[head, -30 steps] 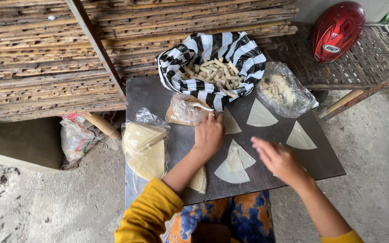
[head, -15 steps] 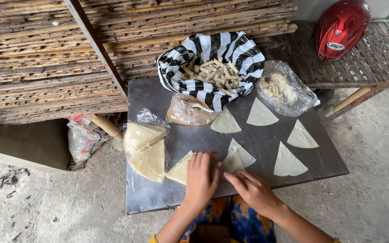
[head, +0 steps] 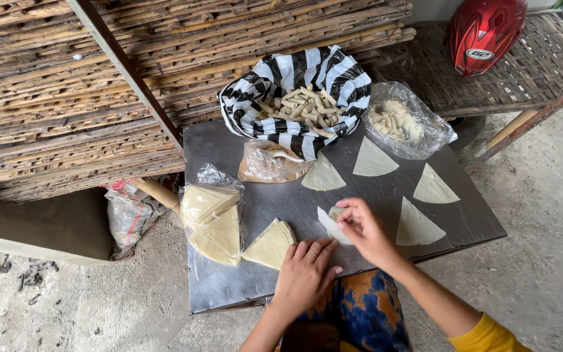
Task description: The person prepares samosas by placing filling onto triangular dough sheets and folding them into a triangular shape by hand.
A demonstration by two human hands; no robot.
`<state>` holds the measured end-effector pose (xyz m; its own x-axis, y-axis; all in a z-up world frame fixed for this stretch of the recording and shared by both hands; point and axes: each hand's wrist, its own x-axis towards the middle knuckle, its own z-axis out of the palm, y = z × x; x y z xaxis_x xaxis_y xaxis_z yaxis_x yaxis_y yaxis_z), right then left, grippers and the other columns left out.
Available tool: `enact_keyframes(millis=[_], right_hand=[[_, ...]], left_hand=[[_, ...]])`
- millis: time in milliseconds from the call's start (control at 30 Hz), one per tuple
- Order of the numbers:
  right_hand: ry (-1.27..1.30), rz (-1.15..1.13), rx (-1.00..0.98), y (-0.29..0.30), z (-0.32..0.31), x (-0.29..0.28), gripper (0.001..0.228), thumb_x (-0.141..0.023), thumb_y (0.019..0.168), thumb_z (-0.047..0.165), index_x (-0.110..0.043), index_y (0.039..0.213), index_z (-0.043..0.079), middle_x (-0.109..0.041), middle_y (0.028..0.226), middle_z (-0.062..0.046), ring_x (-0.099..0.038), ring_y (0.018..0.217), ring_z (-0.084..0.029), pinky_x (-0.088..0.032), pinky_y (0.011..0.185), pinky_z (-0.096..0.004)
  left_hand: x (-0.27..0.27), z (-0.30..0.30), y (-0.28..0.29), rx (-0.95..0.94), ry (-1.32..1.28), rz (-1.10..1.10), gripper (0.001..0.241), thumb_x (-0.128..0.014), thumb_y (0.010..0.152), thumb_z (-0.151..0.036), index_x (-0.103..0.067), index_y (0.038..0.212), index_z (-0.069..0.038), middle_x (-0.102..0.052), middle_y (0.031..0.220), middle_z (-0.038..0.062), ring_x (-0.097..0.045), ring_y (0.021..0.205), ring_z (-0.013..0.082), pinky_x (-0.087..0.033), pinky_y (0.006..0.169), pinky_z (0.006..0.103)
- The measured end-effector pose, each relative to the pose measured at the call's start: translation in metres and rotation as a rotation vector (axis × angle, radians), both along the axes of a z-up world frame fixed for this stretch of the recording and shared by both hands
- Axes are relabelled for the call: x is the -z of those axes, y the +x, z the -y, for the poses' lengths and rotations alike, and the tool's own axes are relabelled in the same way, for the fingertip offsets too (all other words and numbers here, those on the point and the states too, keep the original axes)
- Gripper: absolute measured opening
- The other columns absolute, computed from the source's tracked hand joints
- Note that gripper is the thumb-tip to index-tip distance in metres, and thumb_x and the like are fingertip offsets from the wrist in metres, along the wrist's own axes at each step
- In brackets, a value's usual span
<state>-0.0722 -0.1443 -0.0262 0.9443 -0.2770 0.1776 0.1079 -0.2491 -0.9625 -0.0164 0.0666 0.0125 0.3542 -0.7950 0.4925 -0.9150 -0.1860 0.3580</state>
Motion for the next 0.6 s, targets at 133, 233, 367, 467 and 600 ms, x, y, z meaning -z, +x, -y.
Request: enact_keyframes(millis=[133,233,367,467,600], right_hand=[[-0.019,-0.046,0.049,0.009,0.035,-0.011,0.039,-0.062,0.095,-0.002,-0.047,0.131,0.003,-0.067,0.096,-0.005,-0.067,0.090,-0.010,-0.055,0.078,-0.023],[-0.042,0.012,0.059,0.014,0.060,-0.028,0.039,-0.061,0.096,-0.002,-0.047,0.133,0.000,-0.065,0.100,-0.006,-0.066,0.093,-0.011,-0.054,0.082,-0.023],[-0.237,0.130,0.133,0.017,0.071,-0.061,0.035,-0.061,0.100,0.000,-0.050,0.133,-0.001,-0.067,0.101,-0.007,-0.065,0.093,-0.012,-0.053,0.080,-0.024],[-0.426,0.330,0.197,0.011,0.075,-0.073,0.028,-0.058,0.106,0.000,-0.052,0.133,-0.002,-0.069,0.110,-0.011,-0.068,0.100,-0.014,-0.055,0.088,-0.026],[-0.916,0.278,0.157,-0.007,0.089,-0.051,0.030,-0.063,0.101,-0.002,-0.056,0.129,0.002,-0.074,0.109,-0.013,-0.074,0.096,-0.020,-0.060,0.077,-0.028]], left_hand=[[0.008,0.000,0.000,-0.022,0.043,-0.052,0.037,-0.063,0.098,-0.032,-0.067,0.123,-0.005,-0.065,0.118,0.007,-0.058,0.106,0.0269,-0.044,0.091,0.0399],[0.014,0.000,-0.001,-0.052,0.023,-0.058,0.030,-0.065,0.097,-0.031,-0.067,0.111,-0.004,-0.065,0.112,0.010,-0.058,0.103,0.0289,-0.045,0.092,0.0415],[0.021,0.000,-0.004,-0.134,-0.016,-0.048,0.021,-0.066,0.097,-0.024,-0.064,0.098,-0.003,-0.063,0.106,0.013,-0.058,0.103,0.0317,-0.046,0.093,0.0428],[0.025,0.000,-0.006,-0.167,-0.046,-0.031,0.019,-0.067,0.097,-0.022,-0.062,0.096,-0.003,-0.062,0.105,0.014,-0.058,0.104,0.0331,-0.046,0.093,0.0431],[0.028,0.002,-0.007,-0.226,0.037,-0.140,0.025,-0.067,0.098,-0.026,-0.060,0.100,-0.002,-0.060,0.104,0.015,-0.057,0.103,0.0342,-0.045,0.094,0.0442]])
